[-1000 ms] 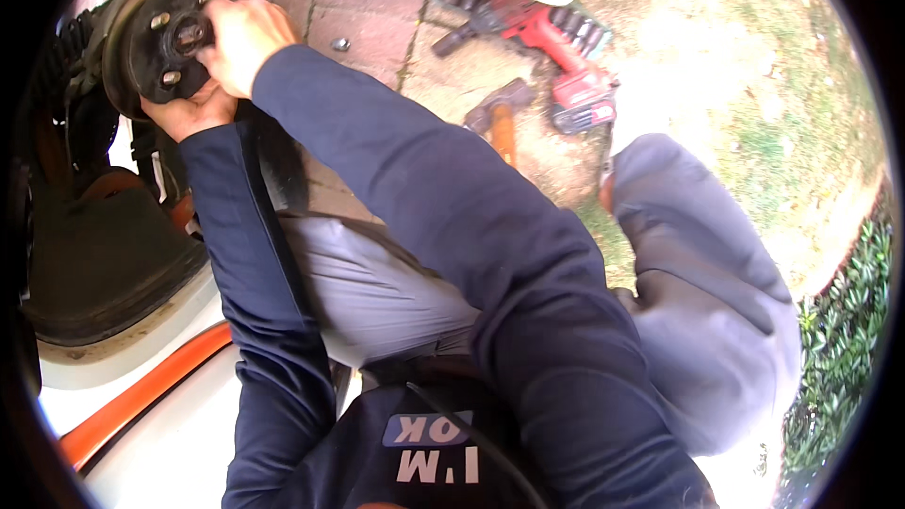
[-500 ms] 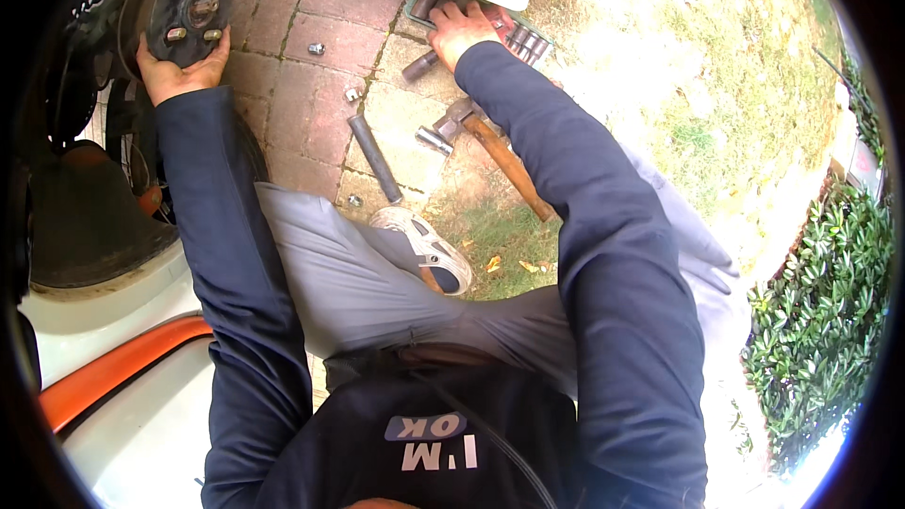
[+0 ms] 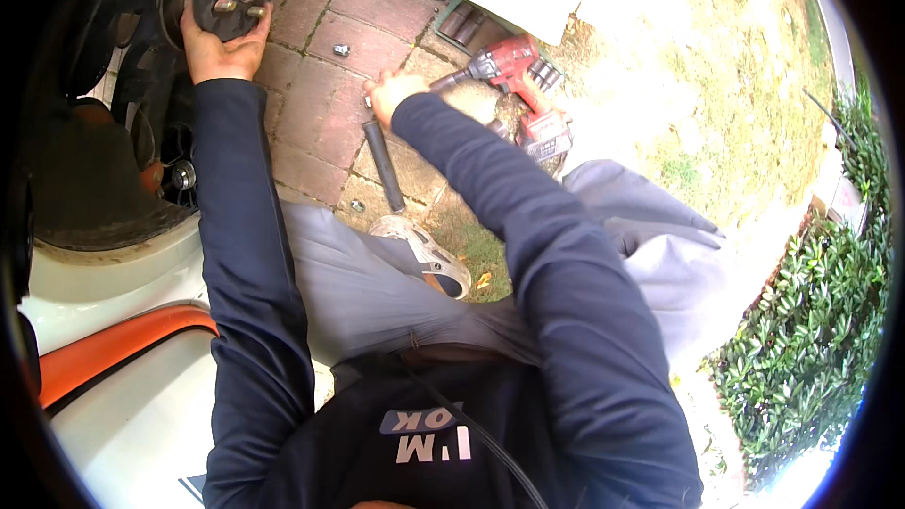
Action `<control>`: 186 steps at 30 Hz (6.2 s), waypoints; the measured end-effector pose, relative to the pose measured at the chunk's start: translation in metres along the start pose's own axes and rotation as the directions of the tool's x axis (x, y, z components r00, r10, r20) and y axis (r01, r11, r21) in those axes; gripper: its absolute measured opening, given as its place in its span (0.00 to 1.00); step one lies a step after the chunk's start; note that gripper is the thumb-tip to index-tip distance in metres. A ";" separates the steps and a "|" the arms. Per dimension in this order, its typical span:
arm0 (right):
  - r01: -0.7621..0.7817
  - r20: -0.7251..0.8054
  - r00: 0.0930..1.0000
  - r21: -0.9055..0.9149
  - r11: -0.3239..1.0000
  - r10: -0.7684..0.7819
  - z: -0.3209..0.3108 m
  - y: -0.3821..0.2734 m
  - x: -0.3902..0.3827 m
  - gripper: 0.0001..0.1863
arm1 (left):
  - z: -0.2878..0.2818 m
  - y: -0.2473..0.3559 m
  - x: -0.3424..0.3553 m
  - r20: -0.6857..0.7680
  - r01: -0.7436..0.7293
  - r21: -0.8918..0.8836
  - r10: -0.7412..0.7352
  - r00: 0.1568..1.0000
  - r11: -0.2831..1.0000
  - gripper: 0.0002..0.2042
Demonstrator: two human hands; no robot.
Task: The person removes a brake caliper from a car wheel hub and places it in a cardboard box. They then use a wrench and a hammer to loosen and remove bolts from the hub assembly, placing the removed parts into the box.
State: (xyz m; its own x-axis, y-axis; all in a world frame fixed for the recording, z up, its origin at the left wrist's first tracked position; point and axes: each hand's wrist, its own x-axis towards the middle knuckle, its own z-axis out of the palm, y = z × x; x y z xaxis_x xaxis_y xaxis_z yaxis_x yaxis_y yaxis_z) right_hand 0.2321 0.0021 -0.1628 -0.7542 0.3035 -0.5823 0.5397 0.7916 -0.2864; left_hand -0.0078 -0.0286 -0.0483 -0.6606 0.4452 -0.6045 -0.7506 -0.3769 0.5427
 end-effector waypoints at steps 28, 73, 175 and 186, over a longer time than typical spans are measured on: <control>0.283 -0.473 0.700 0.872 0.400 0.535 -0.127 -0.075 0.034 0.26 | 0.007 0.005 -0.009 0.016 0.005 0.093 -0.007 1.000 0.996 0.34; -0.007 -0.204 0.978 -0.199 0.980 -0.034 -0.247 0.324 0.102 0.15 | 0.136 -0.217 -0.115 0.460 -0.499 0.866 0.428 0.778 -0.023 0.19; 0.144 -0.126 0.964 0.988 -0.059 0.236 -0.150 -0.040 0.090 0.28 | 0.068 -0.069 -0.415 0.103 -0.393 0.863 0.652 0.751 0.317 0.15; 0.208 -0.200 0.977 0.966 -0.153 0.070 -0.165 -0.031 0.073 0.29 | 0.076 -0.073 -0.420 0.147 -0.399 0.878 0.643 0.752 0.265 0.15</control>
State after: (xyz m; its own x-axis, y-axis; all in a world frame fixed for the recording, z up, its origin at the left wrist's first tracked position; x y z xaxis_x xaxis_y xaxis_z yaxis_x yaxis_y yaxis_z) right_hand 0.0988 0.0868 -0.0709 -0.7738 0.4582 -0.4374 0.1215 -0.5702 -0.8124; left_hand 0.3260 -0.1264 0.2104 -0.9770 0.2123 -0.0198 0.0765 0.4358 0.8968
